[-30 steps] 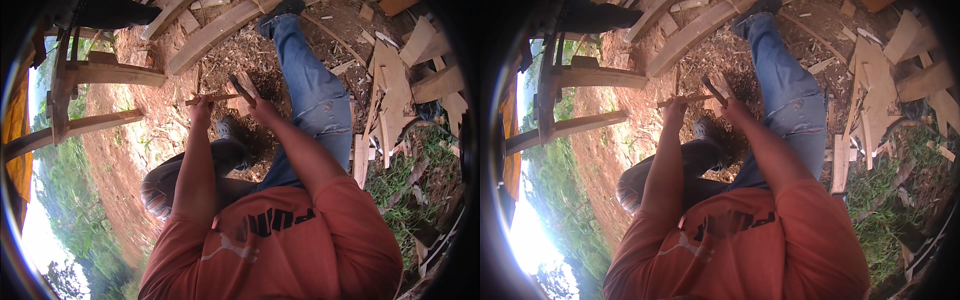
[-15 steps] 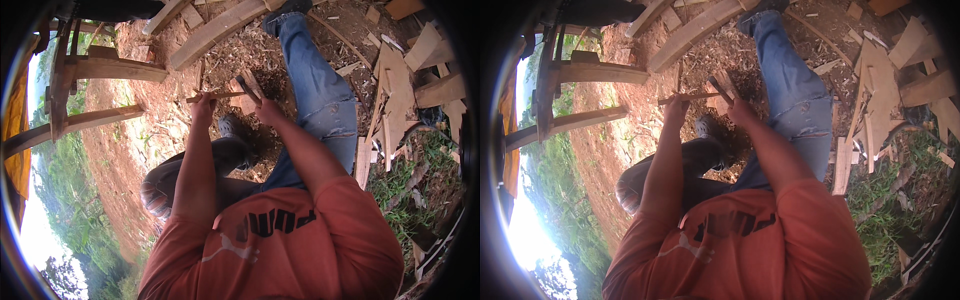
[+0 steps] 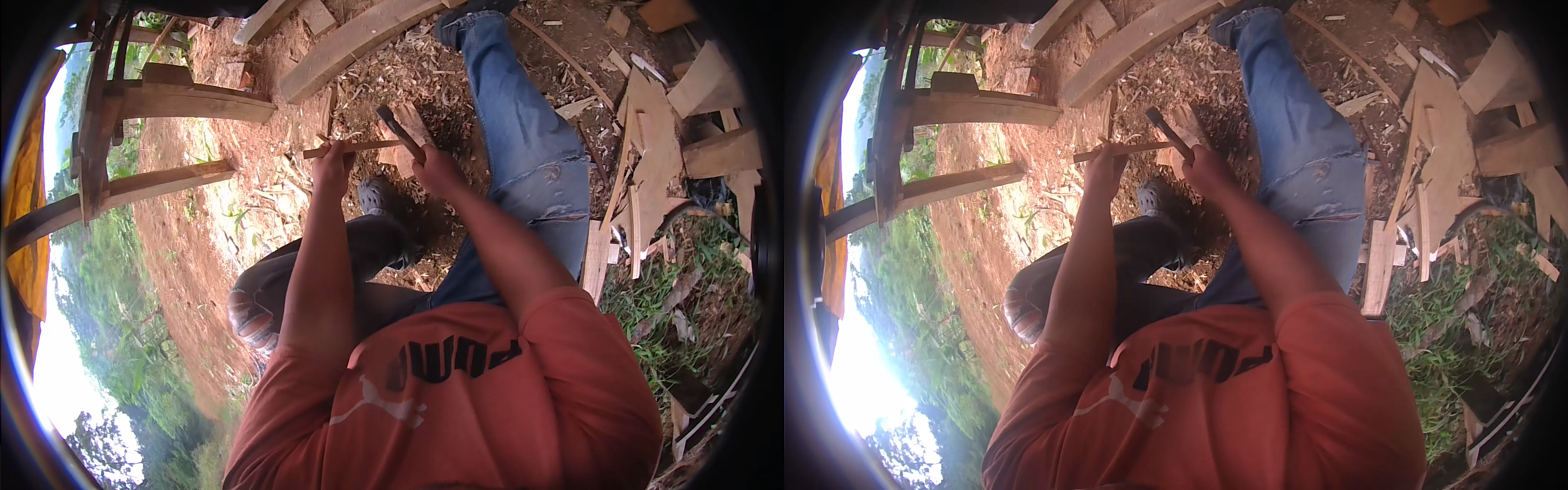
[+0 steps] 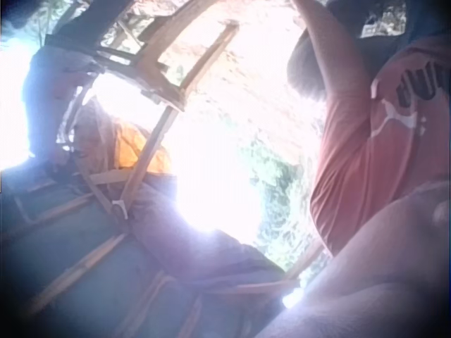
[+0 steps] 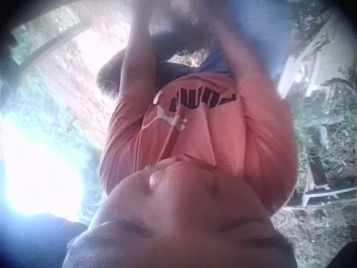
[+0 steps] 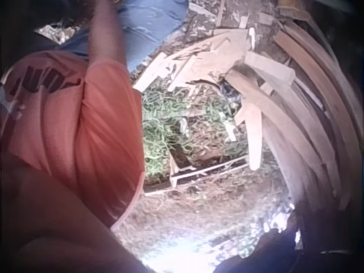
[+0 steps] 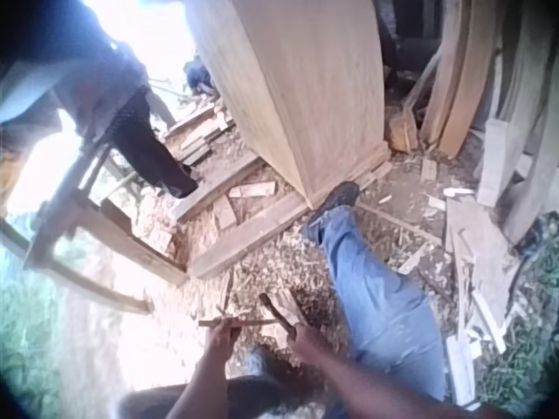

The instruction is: The person squats on the ground and repeatedly hammers a small wooden piece held in the left hand. The person occasionally inspects the wood and adjusts its position before continuing to hammer.

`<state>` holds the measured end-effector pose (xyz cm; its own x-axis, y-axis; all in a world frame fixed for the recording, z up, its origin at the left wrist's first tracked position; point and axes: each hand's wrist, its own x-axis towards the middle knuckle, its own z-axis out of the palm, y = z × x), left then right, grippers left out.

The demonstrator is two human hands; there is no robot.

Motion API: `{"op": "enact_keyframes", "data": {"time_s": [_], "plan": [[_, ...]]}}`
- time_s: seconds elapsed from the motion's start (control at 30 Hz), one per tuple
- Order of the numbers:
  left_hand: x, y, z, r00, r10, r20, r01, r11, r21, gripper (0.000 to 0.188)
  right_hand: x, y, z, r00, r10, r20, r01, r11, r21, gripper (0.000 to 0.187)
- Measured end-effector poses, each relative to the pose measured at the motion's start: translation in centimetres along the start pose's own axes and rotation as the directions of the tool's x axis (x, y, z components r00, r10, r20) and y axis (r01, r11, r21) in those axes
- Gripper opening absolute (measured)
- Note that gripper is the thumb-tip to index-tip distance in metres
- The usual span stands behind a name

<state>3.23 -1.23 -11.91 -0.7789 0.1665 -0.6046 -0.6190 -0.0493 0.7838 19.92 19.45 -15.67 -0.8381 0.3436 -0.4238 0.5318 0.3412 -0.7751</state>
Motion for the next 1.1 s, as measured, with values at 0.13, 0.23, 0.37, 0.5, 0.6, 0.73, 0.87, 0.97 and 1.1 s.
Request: {"op": "enact_keyframes", "data": {"time_s": [0.13,0.23,0.37,0.5,0.6,0.73,0.87,0.97,1.1], "plan": [[0.3,-0.1,-0.1,1.000,-0.010,0.001,0.010,1.000,-0.003,0.010,0.3,0.2,-0.3,0.998,0.025,0.049,-0.023,0.999,-0.047,0.037],[0.4,-0.2,0.2,1.000,0.012,-0.014,-0.012,1.000,0.008,0.011,0.3,1.1,-0.1,0.995,0.052,0.085,-0.043,0.993,-0.110,0.037],[0.1,-0.3,0.3,0.999,0.009,-0.048,-0.009,1.000,0.007,0.011,-0.4,0.0,-0.7,0.996,0.060,0.068,-0.050,0.989,-0.141,0.034],[0.3,-0.7,-0.4,1.000,0.021,0.005,-0.021,0.999,0.034,0.018,-0.5,-1.2,-0.9,0.998,0.047,0.048,-0.045,0.998,-0.050,0.036],[0.9,-0.8,-0.7,1.000,0.025,0.004,-0.025,0.999,0.028,0.020,0.0,0.8,-0.3,0.992,0.072,0.107,-0.051,0.982,-0.183,0.037],[0.7,-0.6,-0.3,0.999,0.004,-0.039,-0.004,1.000,-0.015,0.013,0.2,2.6,0.8,0.989,0.126,0.071,-0.113,0.979,-0.169,0.039],[0.7,-0.7,-0.4,1.000,0.011,-0.023,-0.012,1.000,-0.027,0.012,0.3,0.9,0.1,0.998,0.069,-0.006,-0.069,0.994,0.083,0.041],[0.8,-0.7,0.0,0.999,-0.009,-0.036,0.007,0.999,-0.037,0.013,1.1,1.1,0.0,0.998,0.066,0.023,-0.067,0.997,0.034,0.043],[1.0,-0.3,0.0,1.000,0.008,-0.017,-0.008,1.000,0.003,0.014,0.9,3.0,1.0,0.984,0.148,0.096,-0.136,0.983,-0.121,0.043]]}}
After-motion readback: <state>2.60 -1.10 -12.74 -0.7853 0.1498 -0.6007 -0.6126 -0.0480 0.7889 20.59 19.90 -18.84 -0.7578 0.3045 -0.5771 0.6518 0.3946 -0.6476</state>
